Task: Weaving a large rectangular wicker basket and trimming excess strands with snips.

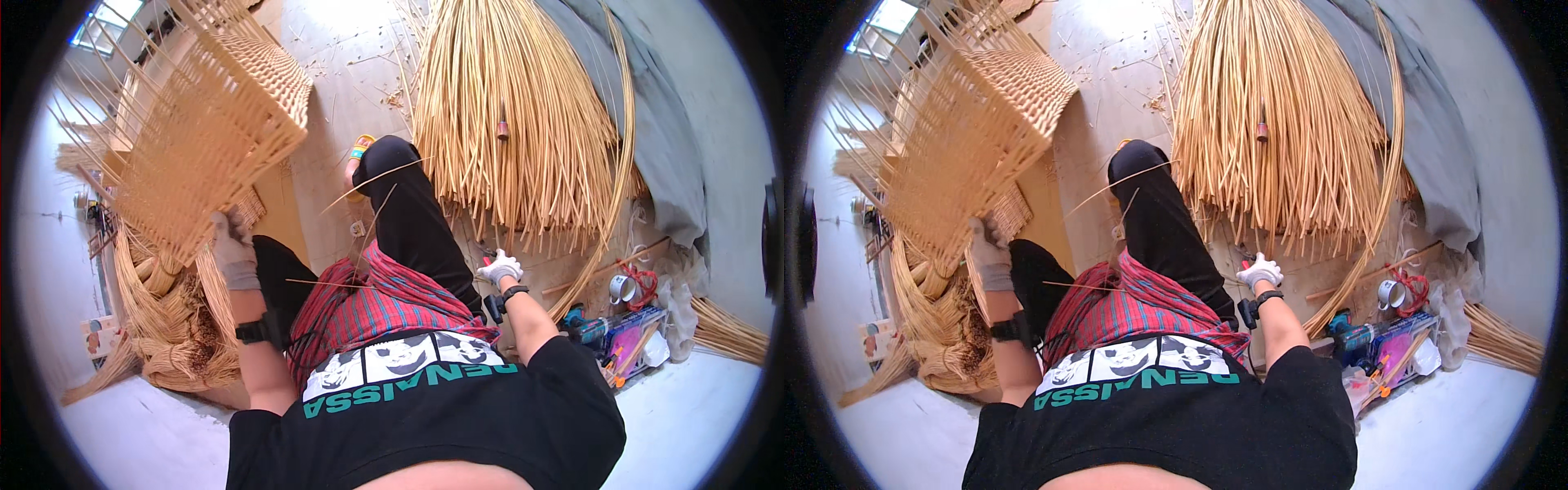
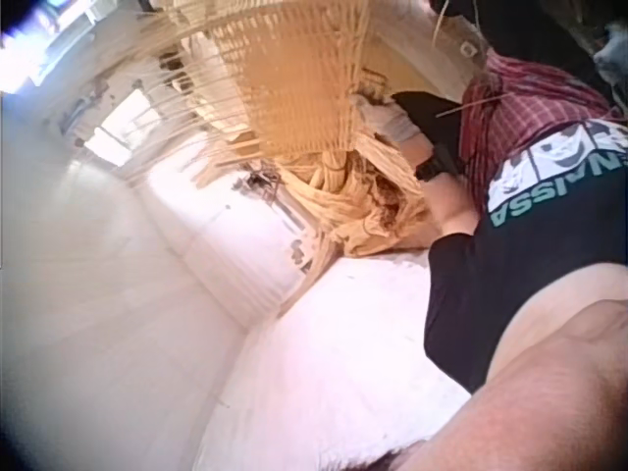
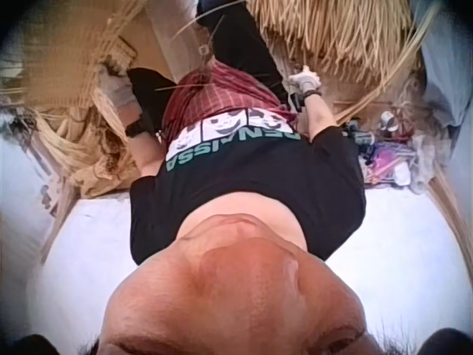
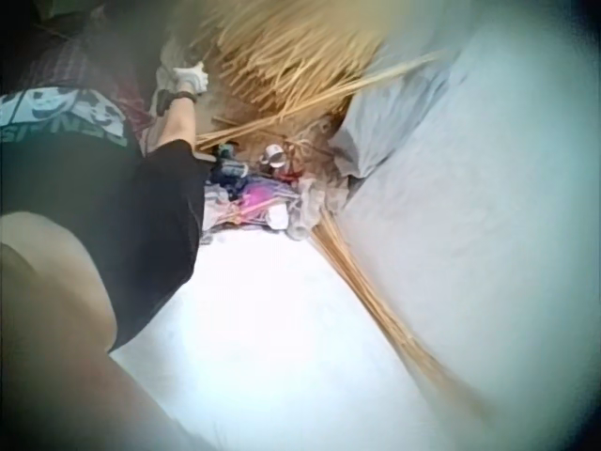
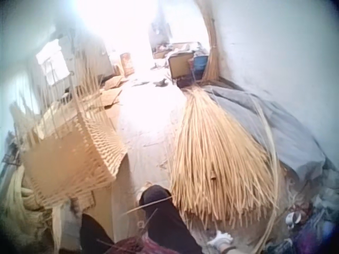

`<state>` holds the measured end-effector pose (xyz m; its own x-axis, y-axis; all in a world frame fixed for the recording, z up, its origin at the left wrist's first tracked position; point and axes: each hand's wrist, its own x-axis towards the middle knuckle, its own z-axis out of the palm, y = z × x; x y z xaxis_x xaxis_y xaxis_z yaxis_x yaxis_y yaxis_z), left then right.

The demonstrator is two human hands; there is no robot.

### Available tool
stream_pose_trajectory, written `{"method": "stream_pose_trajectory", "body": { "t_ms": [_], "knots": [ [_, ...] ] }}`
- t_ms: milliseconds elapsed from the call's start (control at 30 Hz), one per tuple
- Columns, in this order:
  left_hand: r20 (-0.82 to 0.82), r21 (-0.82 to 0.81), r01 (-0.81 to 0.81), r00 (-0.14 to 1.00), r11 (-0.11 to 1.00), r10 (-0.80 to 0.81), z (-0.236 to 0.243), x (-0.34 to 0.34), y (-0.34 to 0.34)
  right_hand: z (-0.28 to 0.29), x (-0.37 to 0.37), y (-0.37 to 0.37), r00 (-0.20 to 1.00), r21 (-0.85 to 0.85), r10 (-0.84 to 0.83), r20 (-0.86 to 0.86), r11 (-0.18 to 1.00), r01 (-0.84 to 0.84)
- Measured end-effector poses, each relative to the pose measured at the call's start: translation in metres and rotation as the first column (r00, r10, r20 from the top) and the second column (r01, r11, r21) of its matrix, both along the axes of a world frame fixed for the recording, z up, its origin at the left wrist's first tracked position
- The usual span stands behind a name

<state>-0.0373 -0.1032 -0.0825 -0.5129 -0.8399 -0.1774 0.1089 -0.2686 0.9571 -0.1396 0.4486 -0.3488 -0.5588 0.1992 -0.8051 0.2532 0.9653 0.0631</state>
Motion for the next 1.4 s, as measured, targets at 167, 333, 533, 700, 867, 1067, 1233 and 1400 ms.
{"method": "stream_pose_trajectory", "body": {
  "t_ms": [167,333,533,700,867,1067,1233,1400],
  "knots": [
    [0.105,-0.08,0.037,0.994,0.996,-0.028,0.037,-0.02,-0.019,-0.023,0.014,-0.001,0.998,-0.044,0.048,0.03,0.998,-0.047],
    [0.113,-0.132,0.003,0.994,0.991,0.012,0.05,-0.034,-0.026,-0.054,0.013,0.002,0.978,-0.205,0.165,0.126,0.969,-0.137],
    [0.101,-0.098,0.087,0.992,0.991,-0.077,0.045,-0.026,-0.026,-0.06,-0.003,0.006,0.966,-0.455,0.214,0.143,0.881,-0.128],
    [0.213,-0.048,0.118,0.971,0.992,-0.105,0.019,0.008,-0.004,-0.046,-0.016,-0.008,0.977,-0.509,0.209,-0.044,0.837,-0.201],
    [0.373,-0.04,0.153,0.919,0.987,-0.127,-0.019,0.039,0.036,-0.038,-0.044,-0.034,0.96,-0.587,0.222,-0.169,0.76,-0.279],
    [0.305,-0.022,0.219,0.931,0.975,-0.202,-0.043,0.049,0.056,-0.026,-0.098,-0.079,0.912,-0.581,0.256,-0.321,0.707,-0.403],
    [0.266,-0.048,0.162,0.953,0.986,-0.144,-0.041,0.055,0.042,-0.021,-0.107,-0.123,0.909,-0.624,0.272,-0.314,0.662,-0.414],
    [0.369,-0.103,0.198,0.918,0.975,-0.147,-0.025,0.049,0.029,-0.037,-0.095,-0.195,0.549,-0.396,0.619,-0.563,0.381,-0.836]
  ]
}}
